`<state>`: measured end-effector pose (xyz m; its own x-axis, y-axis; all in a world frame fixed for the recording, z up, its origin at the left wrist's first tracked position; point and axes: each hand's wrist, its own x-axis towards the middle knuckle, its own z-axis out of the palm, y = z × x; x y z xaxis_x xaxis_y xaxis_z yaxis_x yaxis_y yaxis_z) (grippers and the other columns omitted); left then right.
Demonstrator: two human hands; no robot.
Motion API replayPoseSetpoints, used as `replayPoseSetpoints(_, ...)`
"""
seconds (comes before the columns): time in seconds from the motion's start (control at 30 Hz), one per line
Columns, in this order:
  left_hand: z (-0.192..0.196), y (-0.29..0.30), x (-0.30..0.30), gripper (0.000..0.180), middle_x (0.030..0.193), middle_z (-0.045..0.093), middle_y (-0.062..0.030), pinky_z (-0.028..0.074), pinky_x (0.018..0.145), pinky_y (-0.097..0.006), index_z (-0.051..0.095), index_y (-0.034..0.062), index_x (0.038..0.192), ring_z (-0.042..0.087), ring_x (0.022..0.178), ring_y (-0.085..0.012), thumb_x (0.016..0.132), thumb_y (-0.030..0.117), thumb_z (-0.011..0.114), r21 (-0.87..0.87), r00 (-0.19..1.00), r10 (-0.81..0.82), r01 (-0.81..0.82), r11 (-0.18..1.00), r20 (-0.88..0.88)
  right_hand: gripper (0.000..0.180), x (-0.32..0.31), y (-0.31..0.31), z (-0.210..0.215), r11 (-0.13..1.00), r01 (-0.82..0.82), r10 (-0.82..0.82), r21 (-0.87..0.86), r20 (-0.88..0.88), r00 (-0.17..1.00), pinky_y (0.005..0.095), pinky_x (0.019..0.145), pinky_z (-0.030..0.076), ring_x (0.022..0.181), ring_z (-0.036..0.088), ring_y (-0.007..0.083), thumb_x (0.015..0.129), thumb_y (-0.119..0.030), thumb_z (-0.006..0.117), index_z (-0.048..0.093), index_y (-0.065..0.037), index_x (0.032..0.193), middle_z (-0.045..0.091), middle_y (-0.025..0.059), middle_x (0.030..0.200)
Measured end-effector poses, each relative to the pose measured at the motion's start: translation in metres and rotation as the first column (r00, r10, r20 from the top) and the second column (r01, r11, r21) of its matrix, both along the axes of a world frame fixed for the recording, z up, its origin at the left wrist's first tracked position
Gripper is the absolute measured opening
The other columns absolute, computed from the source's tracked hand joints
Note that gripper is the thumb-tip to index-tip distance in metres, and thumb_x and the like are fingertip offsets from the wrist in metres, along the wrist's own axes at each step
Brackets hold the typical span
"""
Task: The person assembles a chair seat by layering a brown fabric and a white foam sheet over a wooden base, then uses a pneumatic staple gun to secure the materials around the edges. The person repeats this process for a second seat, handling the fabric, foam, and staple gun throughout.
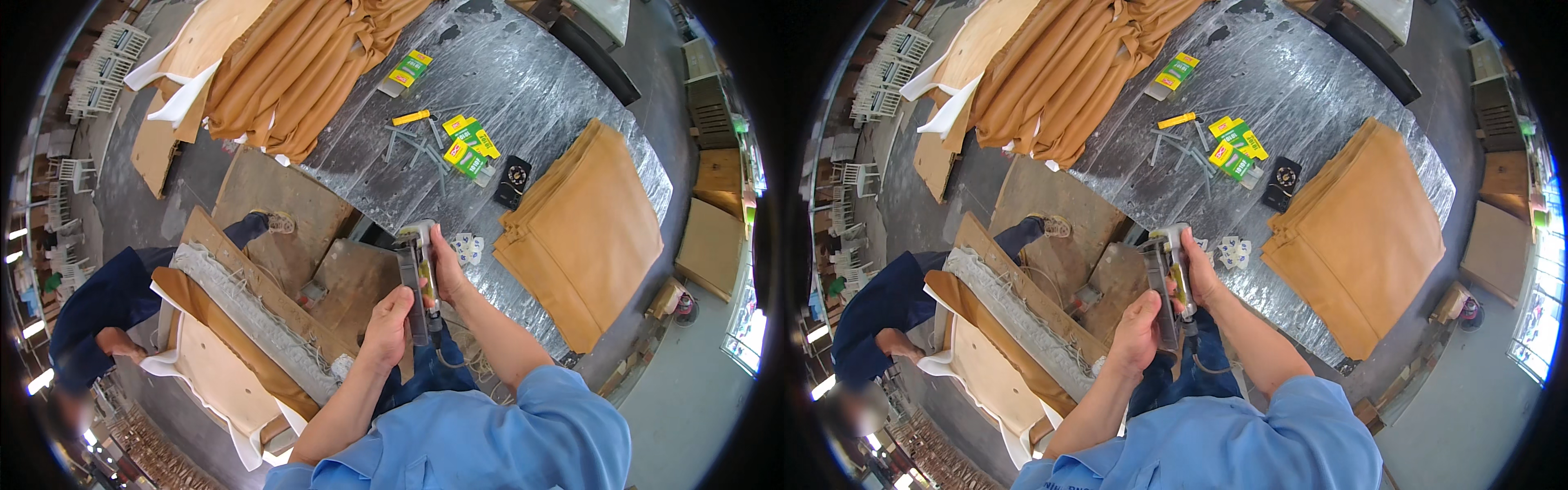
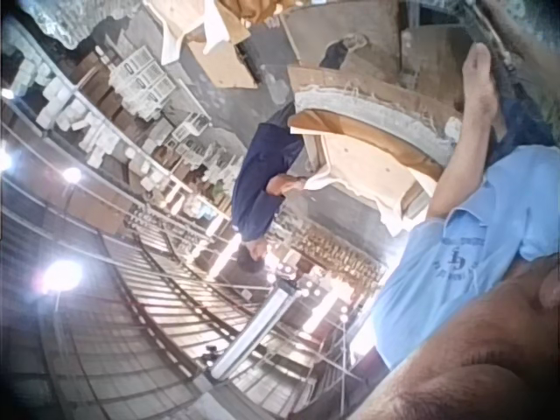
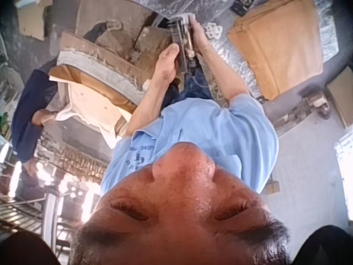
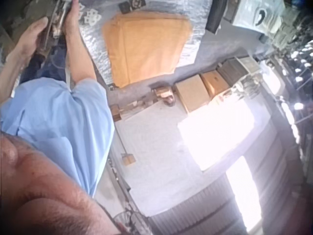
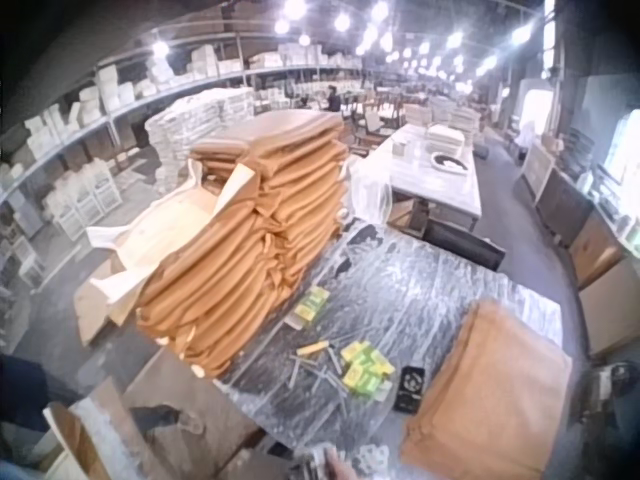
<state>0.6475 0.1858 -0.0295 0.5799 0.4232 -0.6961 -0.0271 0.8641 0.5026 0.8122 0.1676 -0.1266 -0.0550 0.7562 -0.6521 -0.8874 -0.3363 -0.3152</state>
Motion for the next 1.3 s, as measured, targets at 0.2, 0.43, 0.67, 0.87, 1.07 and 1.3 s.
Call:
replayPoseSetpoints(0.2,0.002,-0.007,-0.003,0.062,0.147,0.059,-0.0076,0.047,0.111,-0.043,0.037,0.0203,0.163,0.062,0.127,-0.0263,0.107,0.030,0.064,0.104,0.994,-0.076,0.068,0.992,0.078,0.064,0.062,0.039,-0.087,0.909,-0.138,0.349,-0.393,0.536,0.769,0.0451,0.079,0.060,0.082,0.071,0.0330,0.102,-0.064,0.059,0.069,-0.002,0.106,0.071,0.0174,0.090)
replayPoseSetpoints(0.43,-0.017,0.005,-0.009,0.052,0.137,0.057,-0.0072,0.051,0.104,-0.053,0.041,0.0222,0.158,0.064,0.121,-0.0340,0.112,0.046,0.048,-0.353,0.963,0.269,-0.243,0.903,0.025,0.052,0.091,0.099,-0.156,0.773,0.205,0.609,-0.601,0.793,0.027,0.0509,0.099,0.053,0.119,0.064,0.0446,0.091,-0.033,0.079,0.058,-0.005,0.130,0.058,0.0228,0.134)
replayPoseSetpoints(0.67,-0.026,0.003,-0.012,0.060,0.136,0.058,-0.0071,0.052,0.102,-0.058,0.042,0.0271,0.157,0.064,0.121,-0.0384,0.102,0.008,0.055,-0.327,0.940,0.336,-0.300,0.896,0.056,0.039,0.088,0.064,-0.142,0.918,0.086,0.388,-0.387,0.922,0.002,0.0457,0.086,0.056,0.097,0.073,0.0341,0.092,-0.024,0.077,0.067,-0.007,0.125,0.073,0.0166,0.103)
replayPoseSetpoints(0.87,-0.043,-0.007,-0.005,0.082,0.135,0.055,0.0001,0.053,0.099,-0.049,0.034,0.0343,0.164,0.062,0.119,-0.0240,0.095,-0.007,0.051,-0.228,0.942,0.334,-0.321,0.919,0.022,0.034,0.026,0.005,0.047,0.908,-0.404,0.207,-0.110,0.957,0.204,0.0373,0.069,0.057,0.077,0.071,0.0225,0.092,-0.016,0.077,0.072,-0.008,0.125,0.071,0.0115,0.092)
replayPoseSetpoints(1.07,-0.031,-0.007,0.006,0.076,0.137,0.055,-0.0016,0.054,0.102,-0.045,0.034,0.0285,0.162,0.060,0.126,-0.0214,0.098,-0.007,0.053,-0.163,0.956,0.273,-0.254,0.953,0.108,0.028,0.009,-0.009,0.100,0.803,-0.589,0.042,-0.094,0.994,-0.102,0.0461,0.068,0.058,0.079,0.070,0.0364,0.091,-0.013,0.073,0.073,-0.010,0.119,0.064,0.0141,0.094)
replayPoseSetpoints(1.3,-0.016,-0.016,0.009,0.075,0.148,0.050,-0.0010,0.054,0.104,-0.043,0.027,0.0260,0.164,0.057,0.132,-0.0201,0.102,-0.005,0.053,-0.164,0.951,0.287,-0.267,0.950,0.114,0.026,-0.004,-0.012,0.124,0.787,-0.596,0.027,-0.158,0.975,-0.222,0.0474,0.070,0.059,0.081,0.071,0.0372,0.093,-0.017,0.073,0.074,-0.009,0.118,0.065,0.0138,0.097)
